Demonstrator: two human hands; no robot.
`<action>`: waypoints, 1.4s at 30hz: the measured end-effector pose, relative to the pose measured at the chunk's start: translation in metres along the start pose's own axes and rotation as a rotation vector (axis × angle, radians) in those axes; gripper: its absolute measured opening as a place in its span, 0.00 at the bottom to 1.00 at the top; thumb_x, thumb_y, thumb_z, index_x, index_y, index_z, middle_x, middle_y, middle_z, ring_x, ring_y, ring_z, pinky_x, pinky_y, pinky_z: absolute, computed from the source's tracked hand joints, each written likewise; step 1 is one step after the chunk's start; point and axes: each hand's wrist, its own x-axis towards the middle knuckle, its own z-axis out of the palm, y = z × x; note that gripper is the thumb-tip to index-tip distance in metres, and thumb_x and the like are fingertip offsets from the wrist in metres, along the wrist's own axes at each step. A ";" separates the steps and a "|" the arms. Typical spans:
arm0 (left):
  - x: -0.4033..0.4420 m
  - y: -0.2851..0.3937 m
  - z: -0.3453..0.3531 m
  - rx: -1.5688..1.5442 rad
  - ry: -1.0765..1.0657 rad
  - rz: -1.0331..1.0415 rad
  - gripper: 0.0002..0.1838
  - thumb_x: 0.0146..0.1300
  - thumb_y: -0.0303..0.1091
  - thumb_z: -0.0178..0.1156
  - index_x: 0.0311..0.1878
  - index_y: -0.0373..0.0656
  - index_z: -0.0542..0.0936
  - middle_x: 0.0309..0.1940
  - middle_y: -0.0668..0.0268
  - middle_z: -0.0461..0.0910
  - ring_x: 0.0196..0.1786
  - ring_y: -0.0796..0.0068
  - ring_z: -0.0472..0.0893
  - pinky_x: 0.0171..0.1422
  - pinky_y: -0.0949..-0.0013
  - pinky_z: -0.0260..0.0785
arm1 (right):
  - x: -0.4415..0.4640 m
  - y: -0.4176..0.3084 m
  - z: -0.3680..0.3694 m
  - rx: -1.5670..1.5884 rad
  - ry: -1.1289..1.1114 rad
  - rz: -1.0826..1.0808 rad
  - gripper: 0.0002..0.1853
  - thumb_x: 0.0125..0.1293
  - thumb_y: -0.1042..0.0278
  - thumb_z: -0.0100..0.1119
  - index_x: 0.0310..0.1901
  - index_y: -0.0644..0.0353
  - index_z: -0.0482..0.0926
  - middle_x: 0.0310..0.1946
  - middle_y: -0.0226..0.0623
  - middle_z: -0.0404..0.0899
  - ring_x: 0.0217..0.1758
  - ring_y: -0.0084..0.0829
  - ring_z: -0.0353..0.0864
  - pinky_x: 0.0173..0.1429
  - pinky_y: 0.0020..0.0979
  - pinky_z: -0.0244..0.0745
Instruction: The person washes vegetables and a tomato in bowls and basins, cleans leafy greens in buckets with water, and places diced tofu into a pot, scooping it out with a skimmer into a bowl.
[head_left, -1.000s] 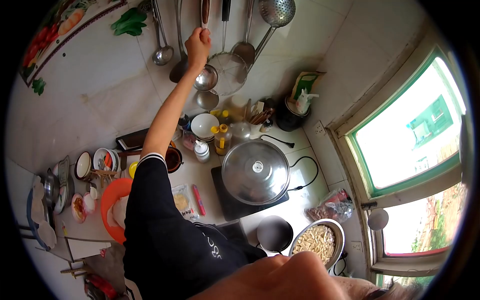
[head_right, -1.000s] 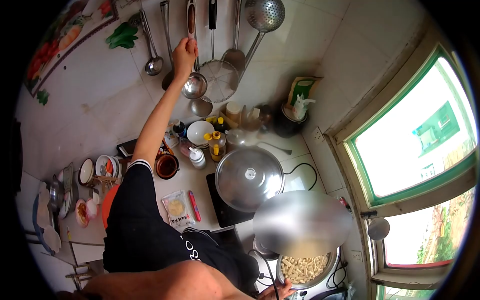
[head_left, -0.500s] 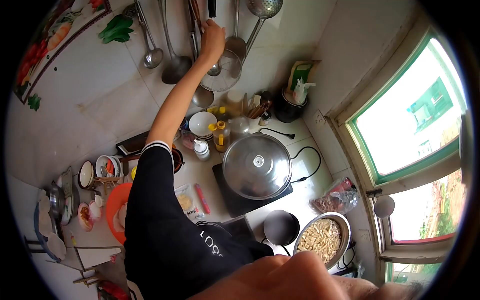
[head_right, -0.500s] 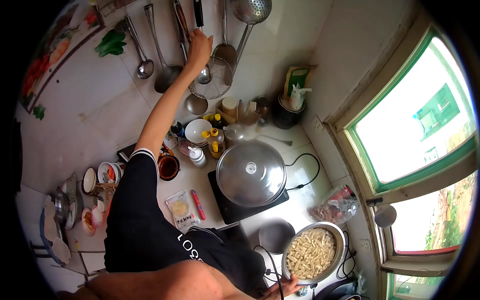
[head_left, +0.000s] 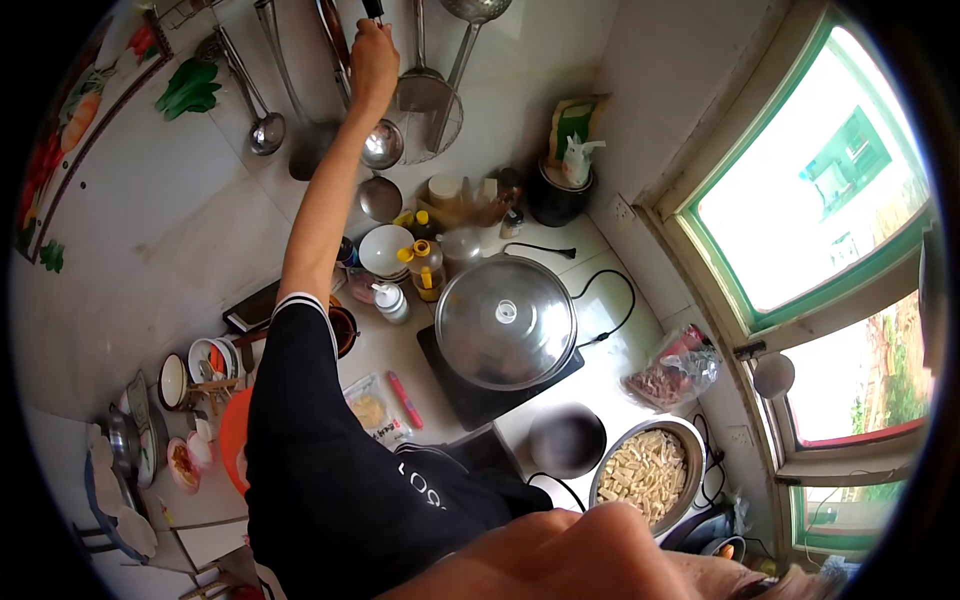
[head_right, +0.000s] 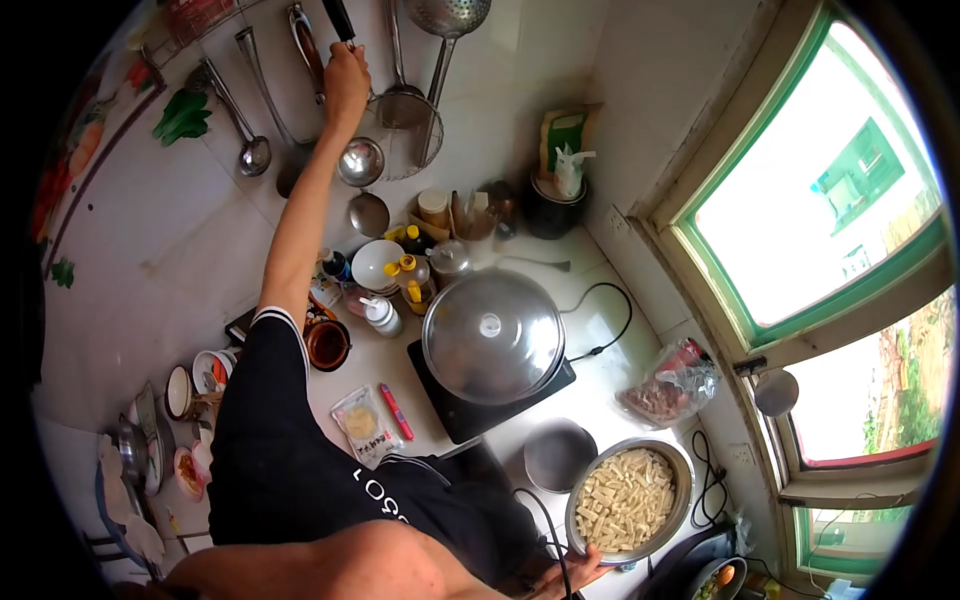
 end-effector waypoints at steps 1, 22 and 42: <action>0.004 0.001 -0.003 -0.012 -0.031 -0.007 0.14 0.74 0.35 0.55 0.38 0.32 0.69 0.23 0.54 0.81 0.28 0.57 0.85 0.30 0.60 0.76 | 0.000 0.001 0.000 0.043 -0.007 -0.021 0.45 0.54 0.81 0.52 0.76 0.55 0.51 0.71 0.50 0.60 0.69 0.50 0.68 0.65 0.46 0.75; -0.121 0.085 -0.099 -0.712 -1.005 -0.206 0.18 0.79 0.41 0.47 0.45 0.32 0.76 0.38 0.59 0.82 0.37 0.74 0.81 0.45 0.76 0.74 | -0.017 -0.034 -0.037 0.259 0.295 0.001 0.34 0.57 0.88 0.49 0.69 0.64 0.62 0.58 0.40 0.74 0.60 0.32 0.76 0.58 0.29 0.77; -0.294 0.528 -0.542 -1.560 -2.312 0.684 0.15 0.76 0.34 0.52 0.45 0.27 0.77 0.38 0.53 0.83 0.37 0.65 0.86 0.40 0.69 0.78 | -0.272 -0.118 -0.375 0.377 0.770 -0.422 0.32 0.58 0.86 0.52 0.67 0.62 0.61 0.53 0.42 0.75 0.46 0.31 0.82 0.39 0.32 0.87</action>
